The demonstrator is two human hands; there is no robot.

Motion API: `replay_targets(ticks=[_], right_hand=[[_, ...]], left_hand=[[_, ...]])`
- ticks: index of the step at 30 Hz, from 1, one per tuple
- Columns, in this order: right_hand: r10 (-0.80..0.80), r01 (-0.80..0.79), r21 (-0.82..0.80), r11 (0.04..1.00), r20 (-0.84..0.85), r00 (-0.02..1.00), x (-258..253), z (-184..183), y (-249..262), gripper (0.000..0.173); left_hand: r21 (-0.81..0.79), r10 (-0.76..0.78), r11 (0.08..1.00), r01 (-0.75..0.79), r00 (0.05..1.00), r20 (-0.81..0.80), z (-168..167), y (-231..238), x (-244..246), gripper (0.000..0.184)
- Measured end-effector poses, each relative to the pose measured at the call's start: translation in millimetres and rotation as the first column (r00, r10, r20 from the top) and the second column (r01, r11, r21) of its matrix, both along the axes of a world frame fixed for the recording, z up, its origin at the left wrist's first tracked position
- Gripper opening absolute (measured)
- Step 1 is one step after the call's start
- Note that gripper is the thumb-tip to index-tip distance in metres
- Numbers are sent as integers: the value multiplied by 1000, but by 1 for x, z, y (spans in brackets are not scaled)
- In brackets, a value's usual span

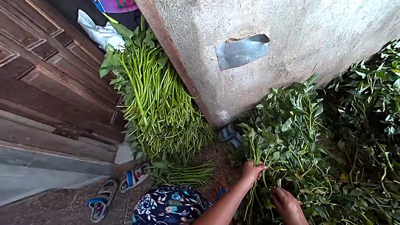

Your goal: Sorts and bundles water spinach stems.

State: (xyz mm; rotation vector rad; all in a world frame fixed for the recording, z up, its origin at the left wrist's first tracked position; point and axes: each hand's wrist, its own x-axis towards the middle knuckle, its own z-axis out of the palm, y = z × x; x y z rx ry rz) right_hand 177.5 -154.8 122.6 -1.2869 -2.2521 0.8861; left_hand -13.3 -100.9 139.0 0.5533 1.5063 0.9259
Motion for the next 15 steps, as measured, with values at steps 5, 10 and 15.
replay_targets(ticks=[5, 10, 15], right_hand=[[-59, 60, 92, 994, -9, 998, 16, 21, -1, 15], [10, -4, -94, 996, 56, 998, 14, 48, -3, 23], [-89, 92, -348, 933, 26, 996, 5, 72, 17, 47]], left_hand=[[11, 261, 964, -265, 957, 128, 10, 6, 0, 17], [80, 233, 968, -236, 971, 51, 21, 1, -15, 20], [234, 172, 957, -171, 985, 17, 30, -4, 1, 15]])
